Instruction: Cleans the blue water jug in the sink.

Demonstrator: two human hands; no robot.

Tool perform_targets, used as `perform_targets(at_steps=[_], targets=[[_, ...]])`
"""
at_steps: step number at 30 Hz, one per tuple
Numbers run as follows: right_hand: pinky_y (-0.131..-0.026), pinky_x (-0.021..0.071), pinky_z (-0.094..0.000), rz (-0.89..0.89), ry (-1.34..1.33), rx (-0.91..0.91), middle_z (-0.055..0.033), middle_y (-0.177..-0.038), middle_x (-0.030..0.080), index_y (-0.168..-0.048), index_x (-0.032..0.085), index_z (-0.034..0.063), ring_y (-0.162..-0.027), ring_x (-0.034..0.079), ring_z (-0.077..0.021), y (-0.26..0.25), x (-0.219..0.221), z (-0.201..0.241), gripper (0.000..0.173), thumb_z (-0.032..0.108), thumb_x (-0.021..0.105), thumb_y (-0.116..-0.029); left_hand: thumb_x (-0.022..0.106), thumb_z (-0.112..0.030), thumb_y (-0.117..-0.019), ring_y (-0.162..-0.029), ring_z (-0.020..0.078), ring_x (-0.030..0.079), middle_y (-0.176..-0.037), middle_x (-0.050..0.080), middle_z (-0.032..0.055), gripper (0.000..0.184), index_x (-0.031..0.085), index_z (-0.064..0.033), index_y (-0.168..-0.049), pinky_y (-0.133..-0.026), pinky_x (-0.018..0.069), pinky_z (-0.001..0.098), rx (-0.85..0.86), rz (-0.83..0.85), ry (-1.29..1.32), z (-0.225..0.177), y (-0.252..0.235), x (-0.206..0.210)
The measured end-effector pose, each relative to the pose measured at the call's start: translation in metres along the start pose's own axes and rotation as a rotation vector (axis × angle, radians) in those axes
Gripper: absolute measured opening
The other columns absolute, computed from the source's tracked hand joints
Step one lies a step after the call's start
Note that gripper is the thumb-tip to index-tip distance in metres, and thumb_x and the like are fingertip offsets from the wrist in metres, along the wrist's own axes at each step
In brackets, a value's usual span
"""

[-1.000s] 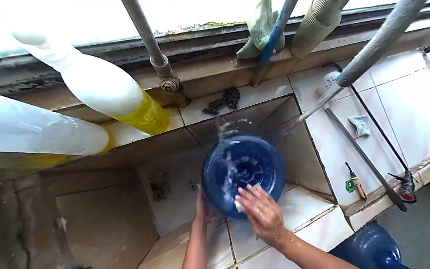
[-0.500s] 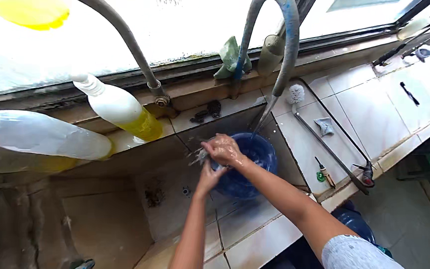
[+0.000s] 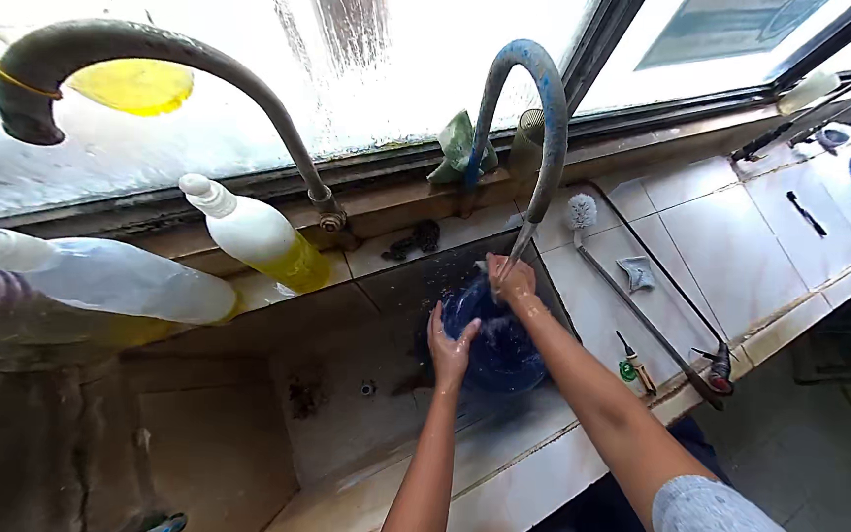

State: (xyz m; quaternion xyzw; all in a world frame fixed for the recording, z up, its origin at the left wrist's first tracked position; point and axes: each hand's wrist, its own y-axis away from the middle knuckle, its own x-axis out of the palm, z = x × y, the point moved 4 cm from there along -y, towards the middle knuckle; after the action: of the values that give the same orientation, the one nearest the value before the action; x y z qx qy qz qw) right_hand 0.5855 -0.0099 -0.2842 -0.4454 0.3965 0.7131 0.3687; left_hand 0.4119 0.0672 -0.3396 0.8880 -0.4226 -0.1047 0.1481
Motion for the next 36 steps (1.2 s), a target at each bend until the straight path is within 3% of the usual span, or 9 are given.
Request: perform_targets(at_steps=[3,6,12,18,22,26,29,33,36], targets=[[-0.127,0.0230,-0.0537,-0.231,-0.110,-0.193,-0.0182,-0.160,0.043,-0.149,0.050,0.0023,-0.153,0.032,-0.0352,0.034,0.029,0.029,0.051,0.030,0.031,-0.1114,0.073,-0.040,-0.0930,-0.146,0.0328,0.040,-0.158,0.041,0.0233,0.078,0.042,-0.0029,-0.154,-0.121,0.0338,0.0493,-0.013,-0.130,0.070,-0.007,-0.012,0.006],[-0.130,0.0160,-0.0471,-0.003,-0.161,-0.317,-0.0074,-0.172,0.020,-0.164,0.027,0.0120,-0.159,0.015,-0.0235,0.080,0.039,0.031,0.057,0.037,0.029,-0.1123,0.073,-0.035,-0.0955,-0.138,0.0281,0.051,-0.150,0.051,0.0198,0.070,0.045,-0.0056,-0.152,-0.114,0.0434,0.0467,-0.054,-0.173,0.160,-0.013,-0.030,-0.015],[-0.119,0.0367,-0.0554,-0.141,-0.026,-0.069,-0.0168,-0.159,0.044,-0.154,0.045,0.0054,-0.149,0.040,-0.0341,0.039,0.001,-0.058,0.056,0.039,0.031,-0.1109,0.083,-0.024,-0.0851,-0.133,0.0260,0.056,-0.147,0.054,0.0193,0.073,0.052,-0.0045,-0.147,-0.110,0.0486,0.0447,-0.009,-0.010,0.160,-0.009,-0.021,-0.019],[-0.088,0.0521,-0.0638,0.045,-0.067,-0.038,-0.0148,-0.111,0.075,-0.108,0.075,0.0130,-0.109,0.070,-0.0348,0.003,-0.003,0.015,0.068,0.057,0.024,-0.1079,0.087,-0.030,-0.0800,-0.135,0.0285,0.052,-0.148,0.052,0.0183,0.076,0.055,-0.0068,-0.145,-0.111,0.0451,0.0485,0.011,0.239,-0.026,-0.016,-0.038,0.010],[-0.117,0.0330,-0.0627,-0.407,0.080,-0.114,-0.0266,-0.140,0.058,-0.139,0.061,0.0019,-0.136,0.051,-0.0440,0.024,-0.044,-0.040,0.048,0.036,0.045,-0.1091,0.087,-0.036,-0.0784,-0.139,0.0283,0.049,-0.151,0.050,0.0183,0.082,0.053,-0.0075,-0.147,-0.113,0.0444,0.0488,-0.056,0.069,0.073,-0.006,-0.009,0.009],[-0.100,0.0467,-0.0642,-0.258,0.016,-0.079,-0.0244,-0.128,0.064,-0.137,0.062,0.0047,-0.122,0.060,-0.0440,0.086,-0.003,-0.025,0.040,0.027,0.049,-0.1066,0.085,-0.015,-0.0811,-0.149,0.0335,0.033,-0.165,0.023,0.0229,0.112,0.009,-0.0089,-0.164,-0.117,0.0380,0.0491,-0.404,-0.113,0.395,0.014,0.129,0.030],[-0.084,0.0514,-0.0565,-0.232,-0.109,-0.263,-0.0135,-0.110,0.071,-0.133,0.069,0.0188,-0.099,0.067,-0.0354,0.143,0.019,-0.010,0.034,0.022,0.056,-0.1019,0.061,0.005,-0.0933,-0.125,0.0360,0.052,-0.150,0.041,0.0291,0.073,0.026,0.0018,-0.157,-0.100,0.0487,0.0491,-0.664,-0.149,0.318,0.089,0.148,0.018],[-0.092,0.0462,-0.0641,-0.204,-0.169,-0.193,-0.0195,-0.140,0.059,-0.145,0.059,0.0210,-0.120,0.060,-0.0416,0.189,0.008,-0.047,0.063,0.049,0.072,-0.0900,0.031,-0.030,-0.1131,-0.135,0.0368,0.049,-0.152,0.045,0.0259,0.051,0.038,0.0014,-0.153,-0.109,0.0411,0.0560,-0.687,-0.308,0.235,0.207,0.038,-0.038],[-0.105,0.0381,-0.0694,-0.032,-0.345,0.041,-0.0218,-0.159,0.040,-0.159,0.037,0.0098,-0.141,0.044,-0.0431,0.166,0.001,-0.076,0.092,0.051,0.075,-0.0860,0.022,-0.025,-0.1147,-0.134,0.0300,0.049,-0.148,0.048,0.0257,0.050,0.040,0.0073,-0.149,-0.112,0.0392,0.0460,-0.684,-0.109,0.274,0.111,0.027,-0.056]])
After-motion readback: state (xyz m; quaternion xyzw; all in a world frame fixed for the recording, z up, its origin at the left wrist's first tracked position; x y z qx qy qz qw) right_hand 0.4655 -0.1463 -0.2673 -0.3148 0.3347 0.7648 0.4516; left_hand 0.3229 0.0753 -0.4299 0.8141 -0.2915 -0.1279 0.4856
